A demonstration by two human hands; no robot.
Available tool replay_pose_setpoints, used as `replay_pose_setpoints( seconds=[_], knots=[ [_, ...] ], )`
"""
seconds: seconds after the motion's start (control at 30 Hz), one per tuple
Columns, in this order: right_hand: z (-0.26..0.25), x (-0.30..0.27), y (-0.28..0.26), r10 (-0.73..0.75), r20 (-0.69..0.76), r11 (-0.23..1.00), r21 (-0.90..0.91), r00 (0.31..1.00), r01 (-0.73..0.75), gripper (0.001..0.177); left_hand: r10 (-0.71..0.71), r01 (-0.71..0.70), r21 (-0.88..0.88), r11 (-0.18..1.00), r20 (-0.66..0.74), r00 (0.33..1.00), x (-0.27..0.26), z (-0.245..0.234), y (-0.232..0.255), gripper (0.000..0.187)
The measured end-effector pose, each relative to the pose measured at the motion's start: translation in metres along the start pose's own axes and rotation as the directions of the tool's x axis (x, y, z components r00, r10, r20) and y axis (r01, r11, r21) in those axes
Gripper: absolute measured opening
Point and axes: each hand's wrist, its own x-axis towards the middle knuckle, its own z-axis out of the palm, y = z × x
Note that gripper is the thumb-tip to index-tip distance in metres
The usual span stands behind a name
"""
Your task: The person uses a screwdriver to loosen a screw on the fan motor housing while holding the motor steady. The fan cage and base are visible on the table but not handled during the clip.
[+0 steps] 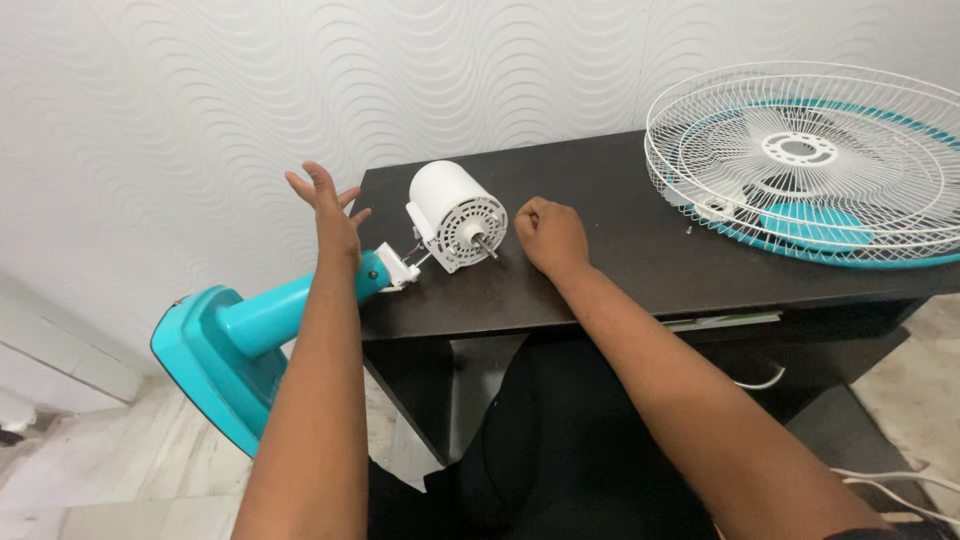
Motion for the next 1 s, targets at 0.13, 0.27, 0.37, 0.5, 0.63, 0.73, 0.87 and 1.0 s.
replay_pose_setpoints(
  seconds=[0.13,0.27,0.37,0.5,0.63,0.73,0.87,1.0],
  knots=[
    [0.002,0.002,0.003,0.019,-0.036,1.000,0.021,0.999,-0.018,0.016,-0.002,0.001,0.051,0.999,0.032,0.999,0.001,0.001,0.000,0.122],
    [0.005,0.000,0.006,-0.015,-0.062,0.999,0.029,0.998,0.017,0.016,0.003,-0.005,0.046,0.999,0.056,0.998,0.000,-0.002,-0.004,0.121],
    [0.002,0.003,0.006,-0.049,-0.095,0.998,0.024,0.994,0.051,0.016,-0.027,0.021,0.056,0.998,0.101,0.994,0.004,0.002,-0.008,0.118],
    [-0.001,0.000,0.006,0.011,-0.068,0.996,0.086,0.998,-0.005,0.017,-0.043,0.013,0.132,0.991,0.222,0.974,0.006,0.000,-0.017,0.112],
    [-0.016,-0.003,0.007,0.044,-0.150,0.997,0.071,0.988,-0.033,0.016,-0.113,0.030,0.256,0.966,0.314,0.943,0.010,0.011,-0.013,0.105],
    [-0.029,-0.018,0.008,0.048,-0.189,0.998,0.048,0.981,-0.039,0.020,-0.220,0.108,0.333,0.937,0.318,0.922,0.008,0.016,-0.007,0.100],
    [-0.059,-0.044,0.012,0.190,-0.133,0.982,0.025,0.973,-0.188,0.022,-0.299,0.161,0.391,0.906,0.323,0.898,0.005,0.015,-0.001,0.097],
    [-0.094,-0.059,0.015,0.401,-0.075,0.913,0.111,0.913,-0.392,0.022,-0.279,0.135,0.376,0.917,0.362,0.890,0.005,0.016,0.002,0.097]
  ],
)
